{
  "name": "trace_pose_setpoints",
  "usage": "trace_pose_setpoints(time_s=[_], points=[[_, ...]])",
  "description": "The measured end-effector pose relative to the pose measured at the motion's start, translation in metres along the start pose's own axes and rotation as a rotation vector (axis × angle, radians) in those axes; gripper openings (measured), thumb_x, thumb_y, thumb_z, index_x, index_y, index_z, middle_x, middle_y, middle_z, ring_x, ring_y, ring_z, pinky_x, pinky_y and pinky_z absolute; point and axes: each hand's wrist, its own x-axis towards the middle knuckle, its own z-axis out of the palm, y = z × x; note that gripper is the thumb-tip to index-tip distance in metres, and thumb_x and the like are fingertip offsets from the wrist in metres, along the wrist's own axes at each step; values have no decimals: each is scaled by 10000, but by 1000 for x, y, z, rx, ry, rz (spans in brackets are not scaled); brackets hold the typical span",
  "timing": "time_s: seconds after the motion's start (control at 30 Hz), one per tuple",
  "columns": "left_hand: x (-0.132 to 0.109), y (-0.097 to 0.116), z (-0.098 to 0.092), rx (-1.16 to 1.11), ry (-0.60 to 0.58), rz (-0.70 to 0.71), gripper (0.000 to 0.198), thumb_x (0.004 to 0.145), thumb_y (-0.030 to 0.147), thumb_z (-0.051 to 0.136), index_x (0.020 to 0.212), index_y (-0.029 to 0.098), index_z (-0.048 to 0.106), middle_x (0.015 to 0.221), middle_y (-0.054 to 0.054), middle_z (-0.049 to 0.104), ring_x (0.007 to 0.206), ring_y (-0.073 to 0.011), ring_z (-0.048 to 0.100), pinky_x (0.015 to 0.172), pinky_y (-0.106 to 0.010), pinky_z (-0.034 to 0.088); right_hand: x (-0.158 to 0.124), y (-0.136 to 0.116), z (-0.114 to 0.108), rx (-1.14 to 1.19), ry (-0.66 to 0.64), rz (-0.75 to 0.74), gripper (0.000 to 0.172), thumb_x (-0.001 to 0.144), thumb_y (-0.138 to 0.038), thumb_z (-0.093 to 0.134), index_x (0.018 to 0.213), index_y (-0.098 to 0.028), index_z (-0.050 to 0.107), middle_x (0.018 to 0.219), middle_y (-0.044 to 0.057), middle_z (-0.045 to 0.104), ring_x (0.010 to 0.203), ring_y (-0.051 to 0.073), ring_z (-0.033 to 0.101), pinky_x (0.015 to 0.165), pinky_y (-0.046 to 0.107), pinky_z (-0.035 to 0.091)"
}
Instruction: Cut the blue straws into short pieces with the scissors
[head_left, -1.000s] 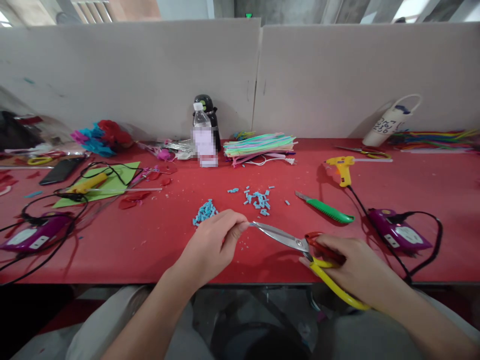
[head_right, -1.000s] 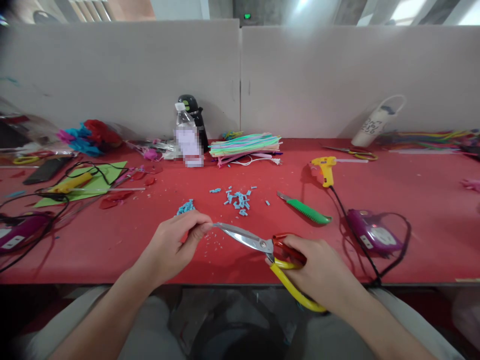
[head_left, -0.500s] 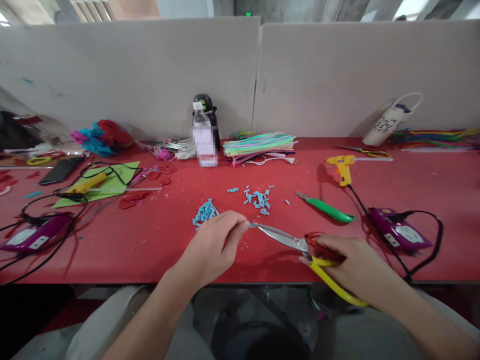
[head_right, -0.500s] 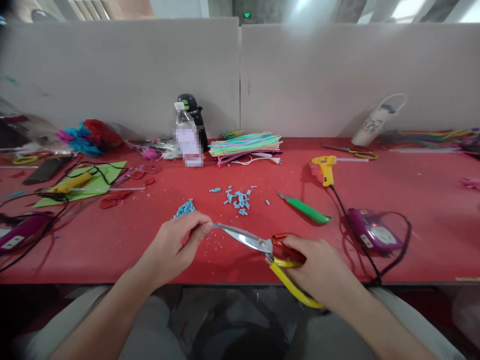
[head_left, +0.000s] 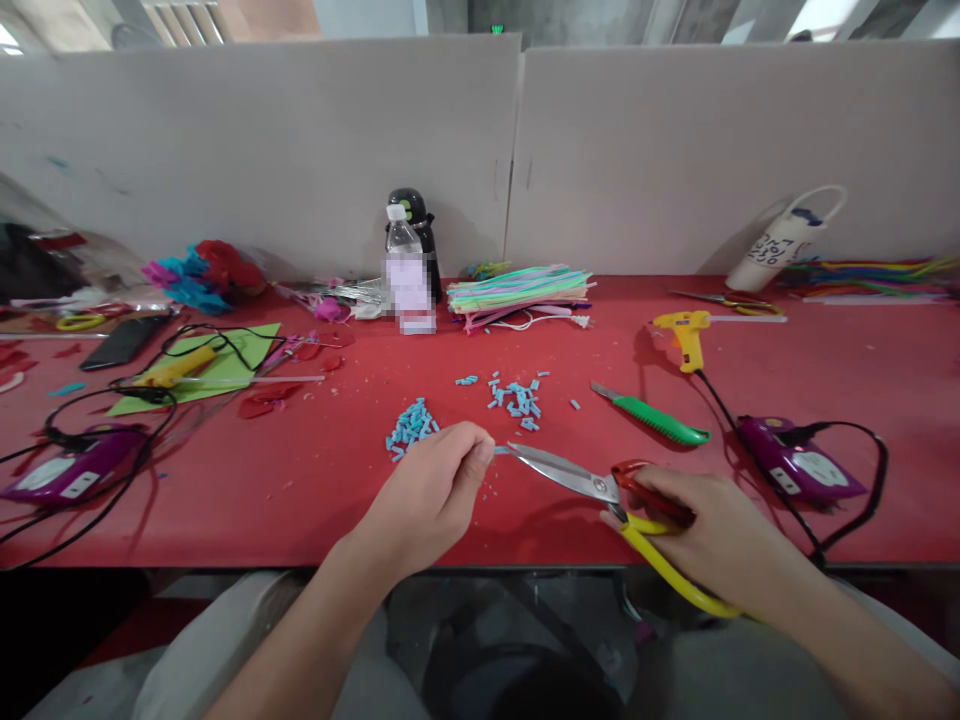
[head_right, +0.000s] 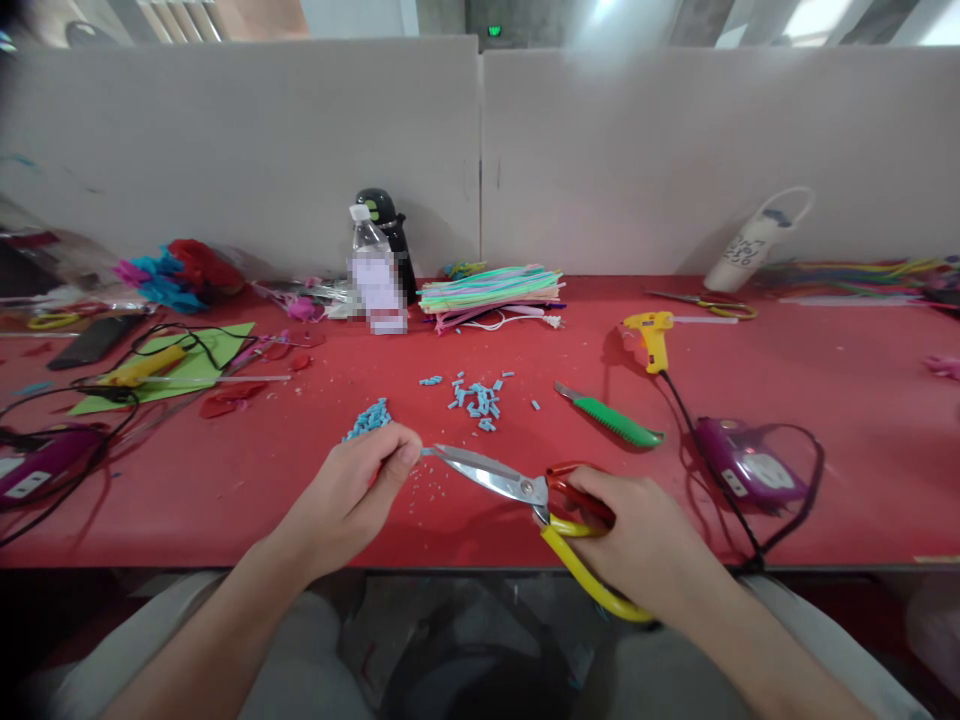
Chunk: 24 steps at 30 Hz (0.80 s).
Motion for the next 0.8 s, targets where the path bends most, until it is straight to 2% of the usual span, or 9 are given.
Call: trace_pose_setpoints(time_s=[0.2, 0.5, 0.7, 0.8], points=[[-1, 0, 1, 1, -11, 4, 271, 1044, 297, 356, 836, 190, 495, 697, 24, 519, 627, -125, 469, 600, -260, 361, 1, -1, -1, -2, 5, 0, 140, 785, -361, 686, 828, -232, 650, 651, -9, 646, 551, 144, 547, 498, 229, 343], [0, 2, 1, 4, -4, 12, 260, 1040, 285, 369, 836, 188, 496, 695, 23, 529, 627, -125, 482, 600, -264, 364, 2, 1, -1, -3, -23, 20, 135, 785, -362, 686, 788, -237, 633, 618, -29, 619, 526, 130, 497, 492, 227, 326], [-1, 1, 2, -16, -17, 1, 253, 1042, 287, 375, 842, 187, 494, 707, 26, 523, 645, -123, 478, 613, -261, 358, 2, 1, 0, -13, -22, 37, 237, 792, -439, 696, 734, -228, 606, 607, -28, 597, 526, 125, 461, 489, 231, 319], [-1, 0, 2, -6, -12, 2, 250, 1041, 283, 378, 840, 186, 490, 703, 28, 512, 641, -122, 472, 607, -259, 347, 1, -3, -2, 54, -8, 35, 298, 819, -506, 668, 765, -219, 607, 626, -22, 597, 558, 129, 484, 509, 224, 360]])
